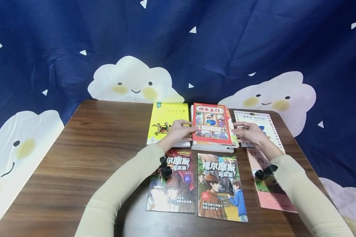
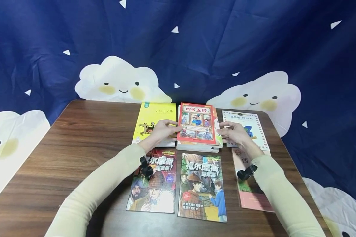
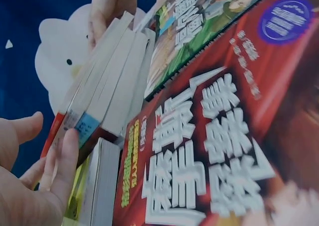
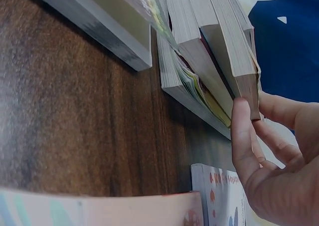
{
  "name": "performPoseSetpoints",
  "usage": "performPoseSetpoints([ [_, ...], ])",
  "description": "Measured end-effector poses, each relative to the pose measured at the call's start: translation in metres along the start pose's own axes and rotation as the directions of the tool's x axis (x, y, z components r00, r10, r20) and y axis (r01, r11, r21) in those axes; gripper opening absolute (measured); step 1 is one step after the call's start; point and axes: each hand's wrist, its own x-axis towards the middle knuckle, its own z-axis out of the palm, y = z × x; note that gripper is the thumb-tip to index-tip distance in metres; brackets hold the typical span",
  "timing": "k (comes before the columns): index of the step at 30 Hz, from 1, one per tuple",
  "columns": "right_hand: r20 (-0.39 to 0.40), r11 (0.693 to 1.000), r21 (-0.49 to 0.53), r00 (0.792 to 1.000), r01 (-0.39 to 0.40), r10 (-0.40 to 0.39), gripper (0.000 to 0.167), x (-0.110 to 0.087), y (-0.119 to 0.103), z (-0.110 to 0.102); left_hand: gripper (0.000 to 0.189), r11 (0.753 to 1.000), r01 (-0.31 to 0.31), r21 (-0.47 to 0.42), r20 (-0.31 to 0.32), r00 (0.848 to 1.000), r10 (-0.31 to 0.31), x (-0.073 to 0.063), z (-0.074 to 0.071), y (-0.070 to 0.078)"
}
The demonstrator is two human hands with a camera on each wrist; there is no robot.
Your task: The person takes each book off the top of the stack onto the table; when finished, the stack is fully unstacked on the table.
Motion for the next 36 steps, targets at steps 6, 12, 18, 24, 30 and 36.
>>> performPoseSetpoints([
  [6,-0.007,1.0,-0.015,1.0,0.003,-0.003,0.069,0.0,0.002,0.0,0.052,1.0,0.007,0.028,0.004,1.0,-0.007,0.002,0.002,-0.002],
  [12,-0.006,1.0,-0.014,1.0,0.0,0.0,0.068,0.0,0.001,-0.001,0.044,0.999,0.002,0.041,0.013,1.0,-0.002,0.004,-0.002,-0.003],
  [18,0.002,1.0,-0.01,1.0,-0.003,0.003,0.068,0.001,0.003,0.001,0.041,1.0,-0.017,-0.005,0.013,1.0,0.017,-0.003,-0.014,-0.005],
  [24,0.013,1.0,0.031,1.0,-0.002,0.002,0.07,0.001,0.002,0.002,0.039,0.996,-0.076,-0.039,-0.007,0.997,0.076,-0.017,-0.048,0.0],
  [30,0.007,1.0,0.021,1.0,-0.009,0.009,0.069,0.0,0.002,0.002,0.041,0.993,-0.121,-0.013,-0.072,0.99,0.12,-0.035,-0.1,0.01],
  [36,0.01,1.0,0.024,1.0,-0.008,0.008,0.069,0.002,0.003,0.001,0.04,0.985,-0.172,0.016,-0.117,0.978,0.172,-0.058,-0.161,0.018],
])
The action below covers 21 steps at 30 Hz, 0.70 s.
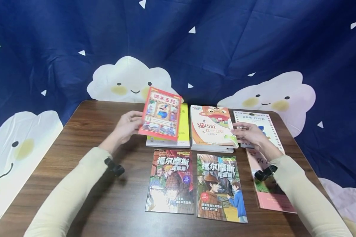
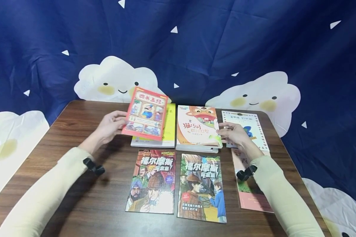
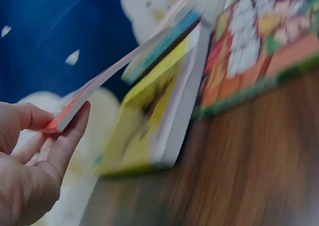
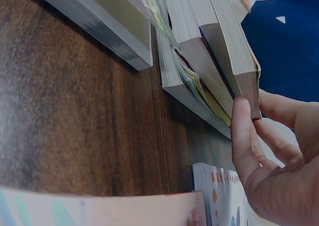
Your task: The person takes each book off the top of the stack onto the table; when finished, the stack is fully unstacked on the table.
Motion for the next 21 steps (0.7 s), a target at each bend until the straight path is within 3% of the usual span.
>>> performPoseSetpoints([
  [6,-0.013,1.0,-0.009,1.0,-0.012,0.012,0.069,0.001,-0.001,0.0,0.023,0.999,-0.027,-0.04,-0.044,0.999,0.026,-0.008,-0.063,0.0],
  [10,-0.024,1.0,-0.011,1.0,-0.017,0.017,0.069,-0.001,-0.003,0.0,0.022,1.0,0.0,-0.001,-0.071,0.998,0.0,-0.007,-0.097,-0.007],
  [14,-0.024,1.0,-0.018,1.0,-0.009,0.008,0.069,-0.003,-0.003,-0.001,0.028,0.996,0.044,0.077,-0.091,0.995,-0.037,-0.003,-0.114,-0.017],
  [21,-0.025,1.0,-0.026,1.0,-0.01,0.01,0.069,-0.003,-0.002,0.002,0.053,0.98,0.107,0.167,-0.115,0.989,-0.089,0.006,-0.124,-0.031],
])
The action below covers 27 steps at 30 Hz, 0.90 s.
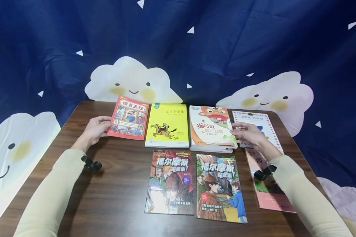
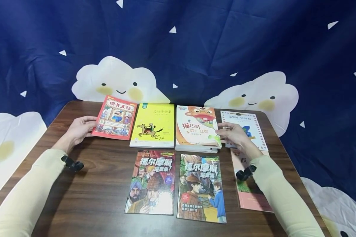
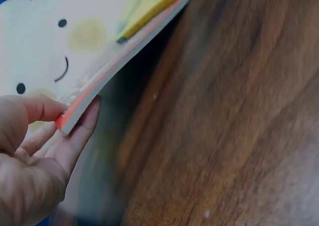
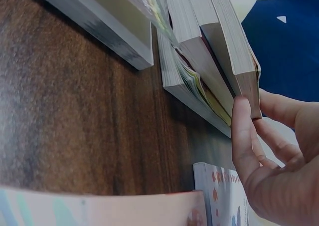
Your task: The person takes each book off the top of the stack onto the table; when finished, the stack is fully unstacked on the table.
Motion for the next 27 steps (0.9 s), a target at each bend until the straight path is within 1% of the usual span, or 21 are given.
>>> performPoseSetpoints([
  [6,0.0,1.0,0.011,1.0,-0.007,0.007,0.068,0.001,-0.001,0.002,0.058,0.998,0.021,0.051,-0.026,0.999,-0.02,0.005,-0.004,-0.009],
  [12,0.013,1.0,0.024,1.0,-0.016,0.016,0.067,0.004,-0.001,0.003,0.056,0.99,0.021,0.142,-0.045,0.999,-0.015,0.003,-0.003,-0.011],
  [14,0.013,1.0,0.026,1.0,-0.013,0.013,0.068,0.004,-0.001,0.003,0.055,0.984,0.013,0.179,-0.054,0.999,-0.003,0.002,-0.002,-0.011],
  [17,0.005,1.0,0.016,1.0,-0.003,0.002,0.067,0.003,-0.001,0.003,0.054,0.967,-0.014,0.253,-0.066,0.997,0.031,0.0,-0.001,-0.009],
  [19,-0.001,1.0,0.008,1.0,0.0,0.0,0.068,0.002,-0.001,0.003,0.052,0.944,-0.036,0.329,-0.086,0.994,0.068,-0.002,0.001,-0.006],
  [21,-0.006,1.0,0.001,1.0,-0.003,0.003,0.067,0.001,-0.001,0.002,0.05,0.918,-0.049,0.393,-0.119,0.987,0.104,-0.003,0.002,-0.002],
  [22,-0.006,1.0,-0.002,1.0,-0.004,0.004,0.068,0.0,-0.001,0.002,0.049,0.907,-0.054,0.418,-0.139,0.983,0.122,-0.005,0.004,0.001],
  [23,-0.006,1.0,-0.004,1.0,-0.005,0.005,0.068,0.0,-0.001,0.002,0.048,0.901,-0.062,0.43,-0.151,0.979,0.139,-0.005,0.007,0.003],
  [25,-0.004,1.0,-0.004,1.0,-0.004,0.004,0.069,0.0,-0.002,0.002,0.046,0.9,-0.08,0.429,-0.161,0.973,0.164,-0.006,0.014,0.01],
  [27,-0.002,1.0,0.002,1.0,-0.004,0.004,0.069,0.0,-0.002,0.001,0.044,0.907,-0.097,0.409,-0.157,0.972,0.175,-0.006,0.027,0.018],
])
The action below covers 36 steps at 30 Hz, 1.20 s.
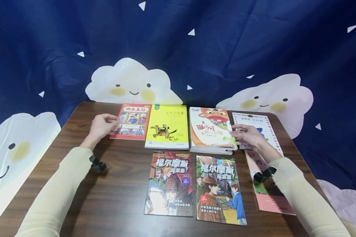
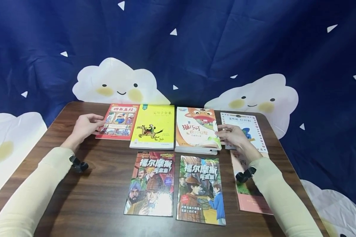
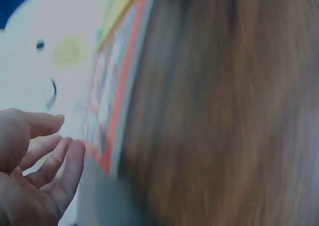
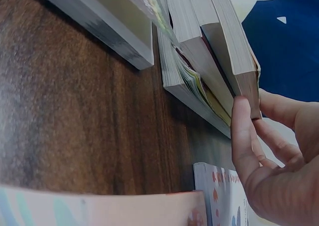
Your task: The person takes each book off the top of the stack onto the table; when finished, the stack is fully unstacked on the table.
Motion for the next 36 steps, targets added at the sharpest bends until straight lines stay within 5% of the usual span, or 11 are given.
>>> performPoseSetpoints([
  [10,0.006,1.0,0.022,1.0,-0.006,0.006,0.068,-0.001,0.0,-0.001,0.041,0.955,0.093,-0.282,0.192,0.981,-0.038,-0.016,0.084,0.066],
  [18,0.014,1.0,0.028,1.0,0.005,-0.006,0.07,-0.002,0.0,-0.001,0.046,0.93,0.106,-0.353,0.362,0.932,0.031,-0.033,0.146,0.106],
  [26,0.008,1.0,0.02,1.0,-0.004,0.004,0.07,-0.002,0.001,-0.002,0.048,0.882,0.173,-0.438,0.448,0.893,0.048,-0.04,0.195,0.131],
  [31,0.009,1.0,0.022,1.0,0.004,-0.005,0.071,-0.003,0.001,-0.001,0.048,0.884,0.188,-0.429,0.445,0.895,0.026,-0.044,0.215,0.141],
  [36,0.001,1.0,0.03,1.0,-0.002,0.002,0.07,-0.003,0.0,0.001,0.053,0.903,0.179,-0.39,0.407,0.914,-0.005,-0.045,0.222,0.142],
])
